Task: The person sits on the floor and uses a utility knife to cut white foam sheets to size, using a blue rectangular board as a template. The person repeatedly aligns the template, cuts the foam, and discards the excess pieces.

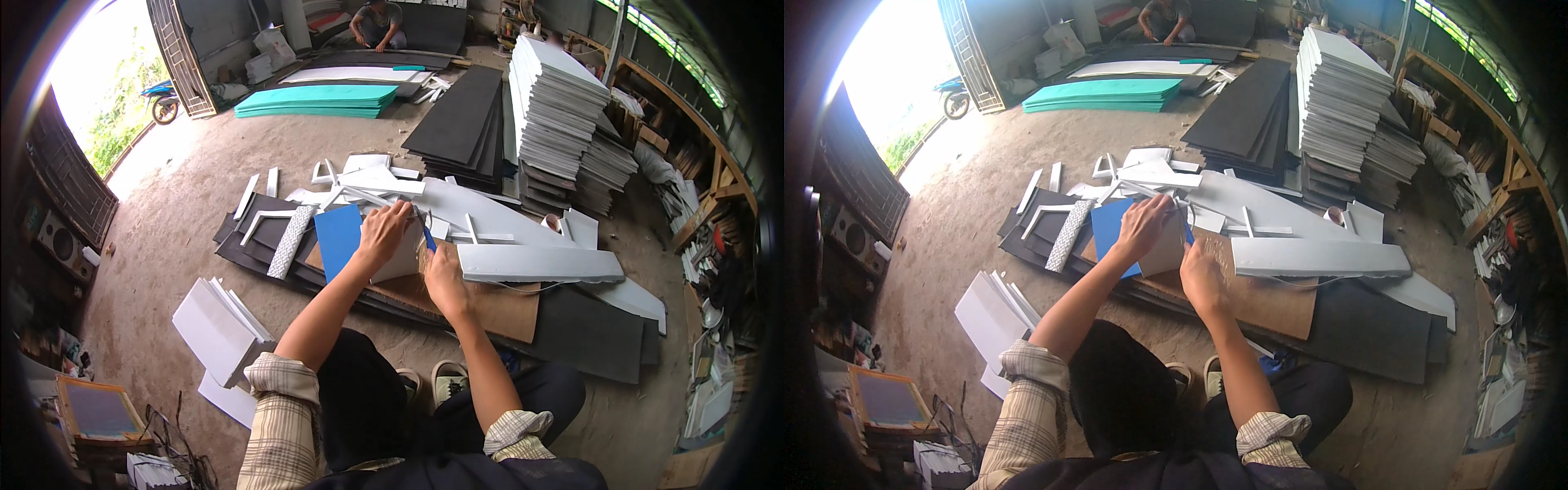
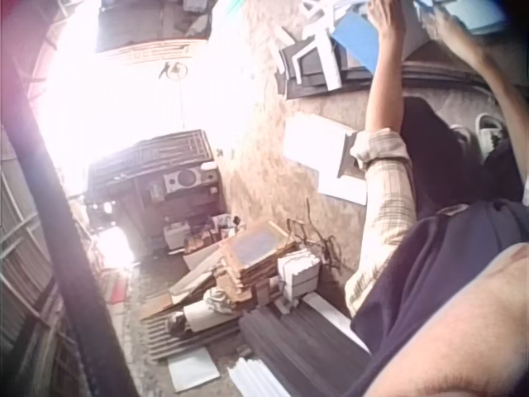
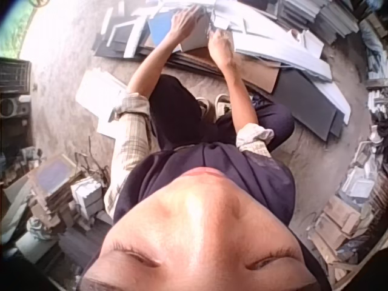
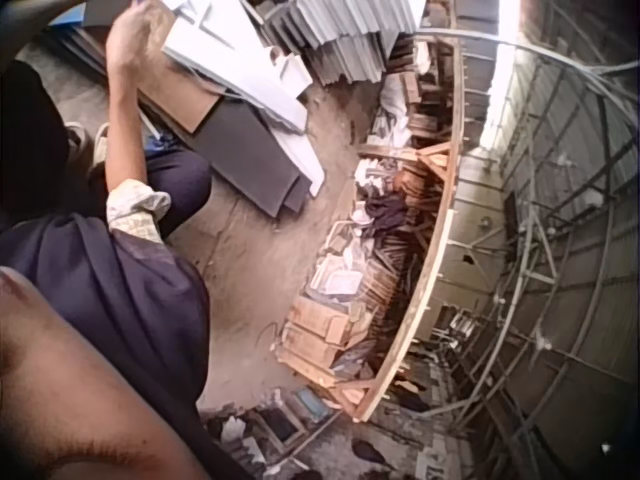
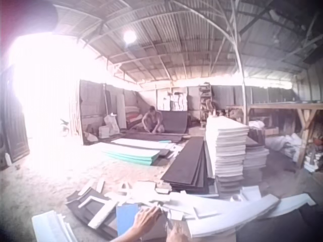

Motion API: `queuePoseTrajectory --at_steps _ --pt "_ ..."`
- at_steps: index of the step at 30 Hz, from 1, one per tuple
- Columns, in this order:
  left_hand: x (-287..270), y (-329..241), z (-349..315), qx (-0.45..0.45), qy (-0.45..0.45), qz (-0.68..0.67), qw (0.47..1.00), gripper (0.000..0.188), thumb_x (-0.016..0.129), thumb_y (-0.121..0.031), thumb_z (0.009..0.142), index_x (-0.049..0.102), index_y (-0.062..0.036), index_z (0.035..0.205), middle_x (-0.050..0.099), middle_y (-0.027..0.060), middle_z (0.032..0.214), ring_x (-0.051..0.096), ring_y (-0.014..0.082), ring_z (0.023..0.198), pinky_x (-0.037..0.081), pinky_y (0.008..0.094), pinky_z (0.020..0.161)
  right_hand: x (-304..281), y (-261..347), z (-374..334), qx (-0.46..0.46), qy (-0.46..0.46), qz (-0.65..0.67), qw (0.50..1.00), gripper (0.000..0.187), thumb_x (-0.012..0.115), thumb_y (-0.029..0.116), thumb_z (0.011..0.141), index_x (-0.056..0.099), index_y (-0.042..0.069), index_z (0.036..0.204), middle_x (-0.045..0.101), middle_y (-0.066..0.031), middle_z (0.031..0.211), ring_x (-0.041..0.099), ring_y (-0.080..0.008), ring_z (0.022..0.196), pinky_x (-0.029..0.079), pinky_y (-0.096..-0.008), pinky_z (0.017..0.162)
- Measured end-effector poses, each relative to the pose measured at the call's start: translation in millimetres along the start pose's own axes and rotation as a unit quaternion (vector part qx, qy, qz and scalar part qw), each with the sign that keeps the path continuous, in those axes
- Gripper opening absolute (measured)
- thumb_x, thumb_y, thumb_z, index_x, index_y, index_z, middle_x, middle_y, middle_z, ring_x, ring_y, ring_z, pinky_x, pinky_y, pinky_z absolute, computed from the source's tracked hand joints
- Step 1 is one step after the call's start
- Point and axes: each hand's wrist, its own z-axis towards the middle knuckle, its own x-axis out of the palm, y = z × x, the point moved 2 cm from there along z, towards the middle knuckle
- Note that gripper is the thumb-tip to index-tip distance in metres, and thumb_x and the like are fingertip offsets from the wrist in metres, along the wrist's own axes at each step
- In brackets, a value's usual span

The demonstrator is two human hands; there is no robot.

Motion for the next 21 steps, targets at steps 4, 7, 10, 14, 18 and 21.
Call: queuePoseTrajectory --at_steps 4,7,10,14,18,21 --pt "-1.5 -8.5 2.6 0.006 0.005 -0.025 1.000 0.023 0.058 -0.017 0.078 0.049 -0.0102 0.098 0.055 0.0041 0.090 0.059 0.0218 0.081 0.046 0.0364 0.068 16.0 -17.2 22.4 -0.053 -0.038 -0.005 0.998 0.032 0.037 0.026 0.092 0.044 -0.005 0.095 0.055 -0.0346 0.074 0.056 -0.0487 0.072 0.046 -0.0536 0.063" --pt "-2.1 -1.7 1.0 -0.026 0.022 -0.029 0.999 0.024 0.059 -0.016 0.078 0.048 -0.0094 0.098 0.055 0.0045 0.091 0.059 0.0229 0.081 0.046 0.0361 0.069 16.0 -10.0 15.0 -0.030 -0.012 -0.001 0.999 0.032 0.037 0.025 0.092 0.044 -0.006 0.095 0.055 -0.0346 0.075 0.056 -0.0489 0.072 0.046 -0.0535 0.063" --pt "-2.9 2.6 1.5 -0.025 0.032 -0.019 0.999 0.024 0.059 -0.016 0.078 0.048 -0.0091 0.098 0.055 0.0049 0.090 0.059 0.0235 0.082 0.047 0.0358 0.069 21.7 -9.9 8.6 -0.003 0.002 0.025 1.000 0.032 0.038 0.024 0.091 0.044 -0.007 0.097 0.056 -0.0342 0.076 0.056 -0.0486 0.074 0.047 -0.0529 0.064" --pt "-0.9 -2.1 4.0 0.008 0.022 -0.028 0.999 0.023 0.059 -0.016 0.078 0.048 -0.0083 0.097 0.055 0.0056 0.089 0.059 0.0237 0.081 0.047 0.0362 0.067 26.7 -23.3 26.6 -0.091 0.006 -0.052 0.994 0.030 0.039 0.020 0.090 0.044 -0.008 0.100 0.056 -0.0338 0.075 0.057 -0.0483 0.074 0.047 -0.0524 0.064" --pt "-1.9 -7.7 13.4 -0.009 0.019 -0.033 0.999 0.023 0.060 -0.016 0.077 0.048 -0.0081 0.096 0.055 0.0055 0.089 0.059 0.0233 0.080 0.047 0.0364 0.067 41.0 -40.8 48.1 -0.099 -0.013 -0.073 0.992 0.026 0.039 0.018 0.090 0.045 -0.007 0.097 0.056 -0.0338 0.076 0.058 -0.0474 0.074 0.048 -0.0514 0.064" --pt "-2.7 5.7 3.2 -0.020 0.020 -0.006 1.000 0.023 0.060 -0.016 0.077 0.048 -0.0083 0.096 0.054 0.0053 0.088 0.060 0.0232 0.079 0.047 0.0363 0.067 29.5 -10.8 23.4 -0.014 0.022 0.009 1.000 0.023 0.040 0.016 0.088 0.045 -0.006 0.094 0.055 -0.0339 0.077 0.058 -0.0469 0.074 0.049 -0.0509 0.063"
